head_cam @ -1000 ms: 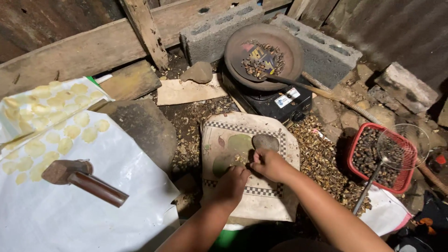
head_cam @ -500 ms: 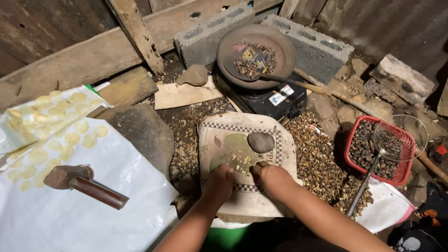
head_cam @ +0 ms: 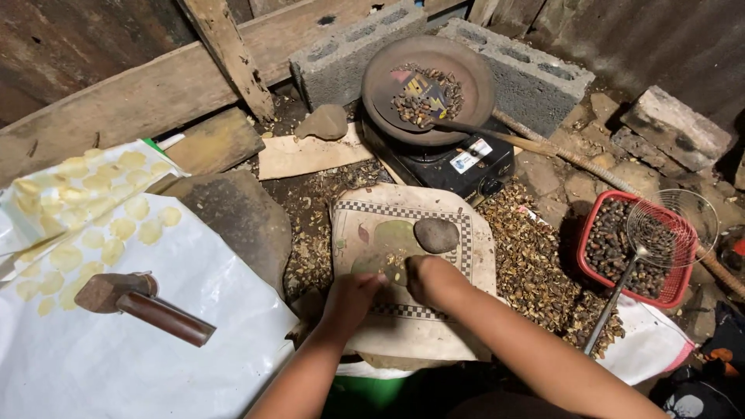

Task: Manually cracking, sorting, and stirring nuts in a rustic processing area

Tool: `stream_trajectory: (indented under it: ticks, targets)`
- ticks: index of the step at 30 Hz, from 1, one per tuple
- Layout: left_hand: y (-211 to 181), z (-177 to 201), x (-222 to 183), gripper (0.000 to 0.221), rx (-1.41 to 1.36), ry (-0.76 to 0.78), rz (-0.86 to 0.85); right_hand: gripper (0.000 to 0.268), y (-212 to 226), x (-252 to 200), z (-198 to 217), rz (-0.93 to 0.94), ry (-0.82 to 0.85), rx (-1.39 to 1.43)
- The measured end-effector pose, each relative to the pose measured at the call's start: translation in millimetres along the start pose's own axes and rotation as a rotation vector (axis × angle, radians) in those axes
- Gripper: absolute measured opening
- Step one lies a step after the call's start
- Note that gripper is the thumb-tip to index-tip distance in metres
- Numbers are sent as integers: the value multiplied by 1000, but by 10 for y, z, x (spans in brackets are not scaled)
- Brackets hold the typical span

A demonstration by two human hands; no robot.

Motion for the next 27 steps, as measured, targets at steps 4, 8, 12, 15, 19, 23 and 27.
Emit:
stream_trajectory:
  ticks: [4, 8, 12, 15, 19, 23, 27]
  targets:
    - [-464, 184, -186, 45, -503, 130, 60, 25, 59, -251, 473, -184, -7, 222]
    - [-270, -285, -79, 43, -558, 173, 63, 20, -61, -290, 441, -162, 95, 678]
    - [-246, -431, -57, 46, -469, 96, 42, 16, -94, -334, 363, -170, 84, 668]
    - [-121, -642, -63, 40, -408, 134, 19, 26, -182, -284, 177, -173, 15, 694]
    - [-392, -528, -235, 18, -467, 86, 38, 40, -319, -175, -89, -213, -55, 695]
    - [-446, -461, -232, 22, -344, 50, 24, 41, -306, -176, -202, -240, -47, 591]
    - [-412, -424, -233, 10, -334, 36, 57, 37, -297, -234, -155, -248, -64, 677]
Point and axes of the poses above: each hand's wrist, its own x-axis towards the middle knuckle, its own z-axis out of the back of the hand, y = z × x, the point moved 6 cm from there along x, towards the middle knuckle, and after that the axes turned 8 degrees about x, right-handed, at the moved point
